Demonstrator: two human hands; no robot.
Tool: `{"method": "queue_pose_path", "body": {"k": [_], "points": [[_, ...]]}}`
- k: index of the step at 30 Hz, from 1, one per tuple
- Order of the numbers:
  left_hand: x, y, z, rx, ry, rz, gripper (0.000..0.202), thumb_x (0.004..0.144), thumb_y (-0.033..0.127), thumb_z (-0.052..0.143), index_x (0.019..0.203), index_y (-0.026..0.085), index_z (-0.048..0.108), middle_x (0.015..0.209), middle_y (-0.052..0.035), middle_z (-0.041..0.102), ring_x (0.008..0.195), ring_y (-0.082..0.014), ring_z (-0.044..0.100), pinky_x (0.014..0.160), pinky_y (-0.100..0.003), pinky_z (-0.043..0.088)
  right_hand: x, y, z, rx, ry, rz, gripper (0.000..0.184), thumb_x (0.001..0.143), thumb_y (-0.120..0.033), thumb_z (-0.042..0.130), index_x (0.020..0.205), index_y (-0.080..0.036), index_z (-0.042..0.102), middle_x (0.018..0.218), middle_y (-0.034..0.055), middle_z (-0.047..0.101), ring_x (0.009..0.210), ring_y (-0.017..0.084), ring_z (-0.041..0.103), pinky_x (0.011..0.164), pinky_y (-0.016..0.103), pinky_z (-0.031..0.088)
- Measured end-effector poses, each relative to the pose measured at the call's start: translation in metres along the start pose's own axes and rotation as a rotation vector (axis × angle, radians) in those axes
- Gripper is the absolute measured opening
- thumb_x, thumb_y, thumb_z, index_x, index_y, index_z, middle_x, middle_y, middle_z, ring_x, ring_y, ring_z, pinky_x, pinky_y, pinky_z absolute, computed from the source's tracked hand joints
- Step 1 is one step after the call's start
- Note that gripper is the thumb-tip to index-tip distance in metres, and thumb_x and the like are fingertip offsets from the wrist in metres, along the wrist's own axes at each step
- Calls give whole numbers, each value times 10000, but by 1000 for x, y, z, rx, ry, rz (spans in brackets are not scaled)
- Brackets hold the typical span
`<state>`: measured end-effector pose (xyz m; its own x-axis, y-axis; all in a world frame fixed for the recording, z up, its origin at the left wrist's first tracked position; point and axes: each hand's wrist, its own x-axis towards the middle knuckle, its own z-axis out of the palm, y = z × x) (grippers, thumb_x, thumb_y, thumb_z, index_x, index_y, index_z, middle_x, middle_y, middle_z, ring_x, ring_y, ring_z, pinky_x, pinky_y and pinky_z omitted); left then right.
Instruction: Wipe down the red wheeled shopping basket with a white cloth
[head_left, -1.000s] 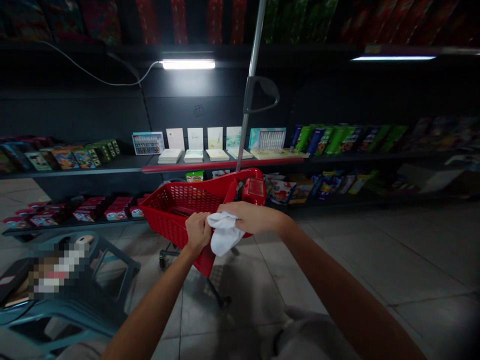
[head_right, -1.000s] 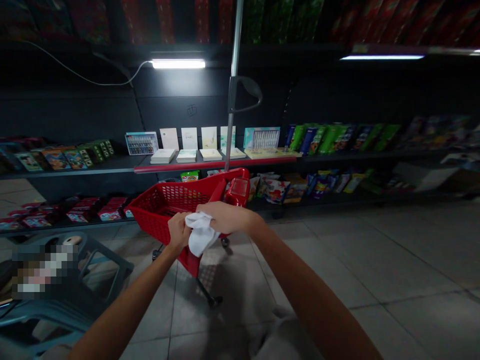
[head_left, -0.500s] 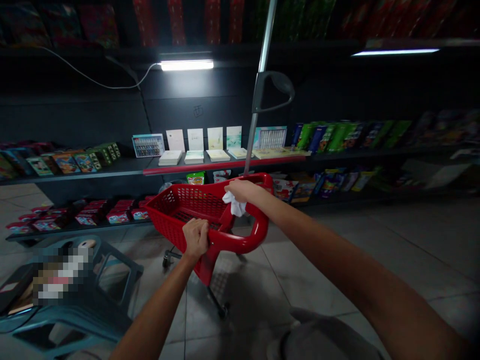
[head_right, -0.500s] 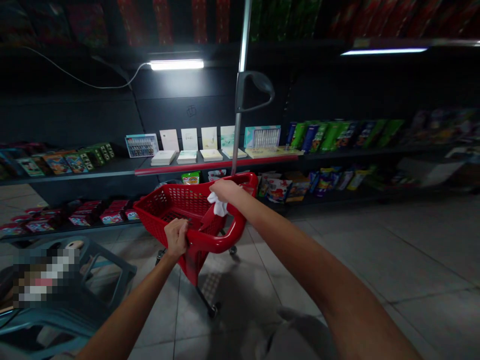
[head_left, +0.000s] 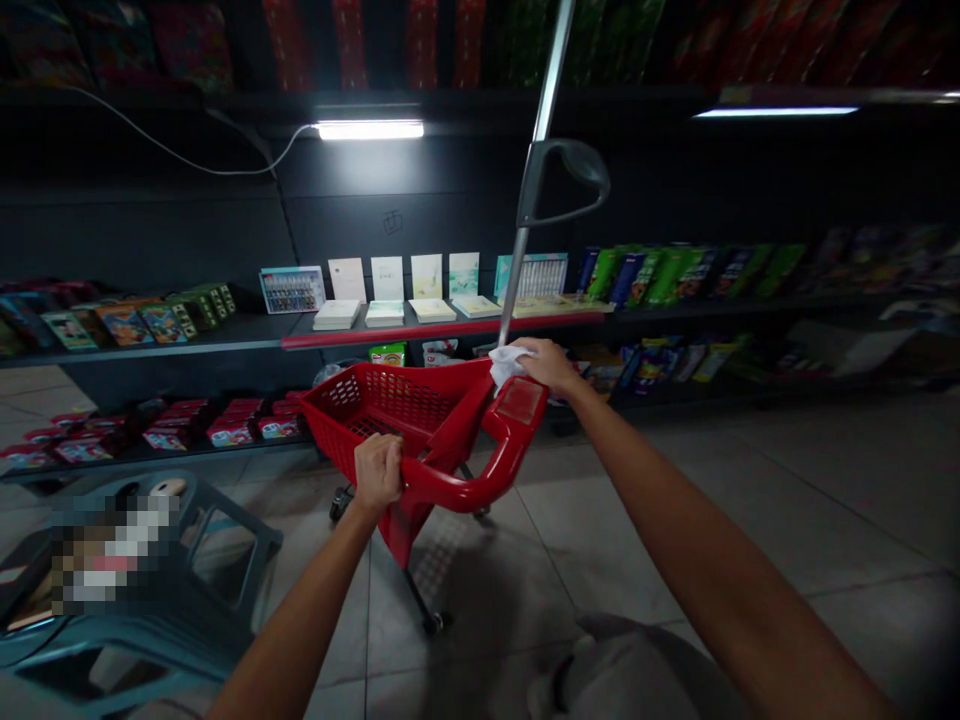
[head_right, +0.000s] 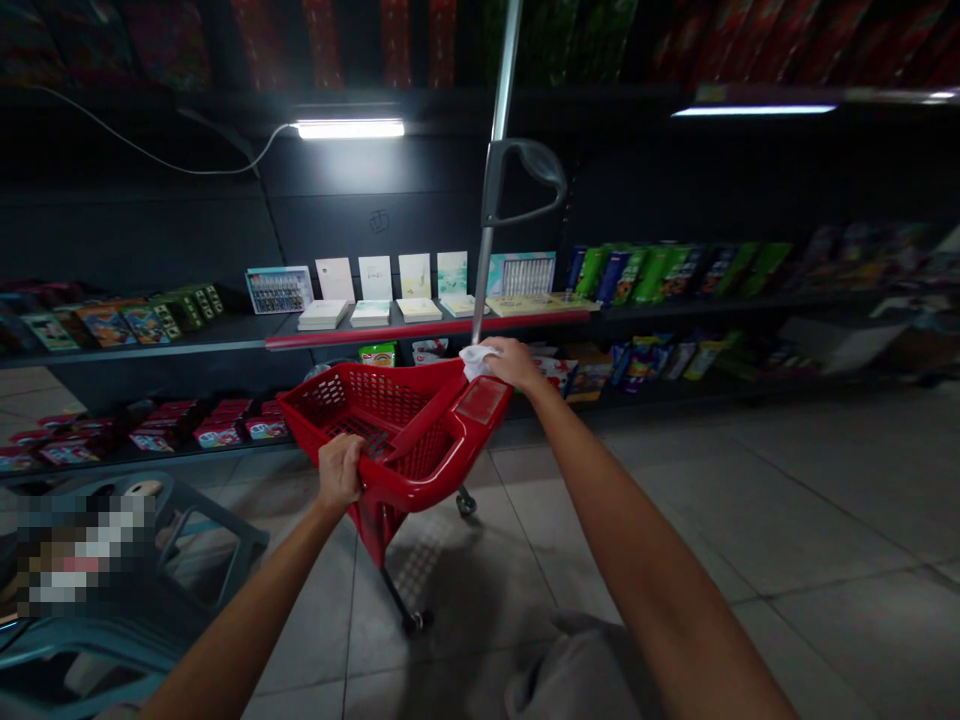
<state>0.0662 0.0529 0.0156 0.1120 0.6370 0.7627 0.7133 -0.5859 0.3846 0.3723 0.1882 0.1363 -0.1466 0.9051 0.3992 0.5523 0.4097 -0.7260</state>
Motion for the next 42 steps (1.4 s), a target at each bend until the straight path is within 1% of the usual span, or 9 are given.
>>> {"method": "queue_pose_path", "body": {"k": [6, 11, 15, 18, 21, 27, 32, 38, 42], "points": [[10, -6, -3, 1, -44, -6, 389, 987, 328, 231, 641, 242, 387, 600, -41, 505, 591, -187, 477, 662, -340, 350, -53, 9, 4, -42, 241, -212, 287, 862, -318, 496, 1006, -163, 689, 1147, 108, 708, 1108, 243, 617, 1032, 399, 455], [12, -7, 3, -6, -32, -16, 363, 973, 318, 257, 649, 241, 403, 604, -38, 499, 604, -191, 471, 676, -340, 349, -114, -36, 23, -201, 351, -262, 215, 878, -281, 484, 974, -207, 661, 1148, 99, 675, 1162, 276, 546, 1070, 441, 398], [12, -7, 6, -18, -29, -48, 366, 976, 343, 242, 658, 242, 391, 620, -31, 495, 616, -189, 461, 686, -343, 347, -168, -86, 52, -150, 265, -331, 190, 888, -268, 483, 954, -223, 656, 1089, 88, 670, 1120, 268, 550, 1047, 427, 408], [13, -7, 3, -37, -36, -87, 390, 985, 361, 227, 630, 240, 333, 612, -17, 465, 616, -178, 442, 703, -344, 352, -189, -105, 65, -124, 112, -432, 191, 866, -287, 521, 974, -226, 665, 1073, 86, 678, 1105, 270, 556, 1043, 429, 411], [15, -7, -3, -63, -59, -117, 396, 975, 380, 236, 608, 235, 266, 581, 6, 408, 600, -165, 403, 754, -352, 376, -177, -94, 59, -125, 34, -499, 201, 872, -280, 518, 1000, -236, 665, 1104, 82, 680, 1109, 267, 569, 1040, 430, 419], [24, -9, -13, -103, -119, -186, 337, 887, 367, 318, 585, 232, 257, 559, 10, 405, 633, -168, 395, 855, -371, 416, -120, -33, 26, -97, 291, -447, 257, 901, -267, 448, 1068, -213, 636, 1141, 115, 658, 1150, 280, 565, 1056, 463, 420], [27, -21, -19, -137, -149, -231, 305, 848, 373, 317, 578, 241, 272, 565, -5, 404, 698, -191, 427, 854, -371, 422, -105, -1, 13, -140, 422, -373, 262, 929, -290, 445, 1097, -196, 623, 1144, 128, 648, 1142, 285, 565, 1044, 452, 433], [29, -40, -39, -206, -221, -217, 356, 864, 438, 301, 573, 242, 363, 646, -46, 500, 768, -214, 496, 871, -374, 442, -102, 9, 8, -183, 424, -316, 279, 961, -327, 430, 1130, -195, 607, 1163, 132, 643, 1139, 277, 577, 1037, 428, 449], [36, -53, -62, -246, -361, -182, 452, 889, 492, 281, 673, 213, 565, 1010, -139, 682, 1039, -258, 565, 1010, -393, 439, -104, -4, 5, -217, 326, -306, 276, 973, -314, 410, 1140, -202, 599, 1167, 127, 634, 1142, 264, 585, 1033, 401, 453]]}}
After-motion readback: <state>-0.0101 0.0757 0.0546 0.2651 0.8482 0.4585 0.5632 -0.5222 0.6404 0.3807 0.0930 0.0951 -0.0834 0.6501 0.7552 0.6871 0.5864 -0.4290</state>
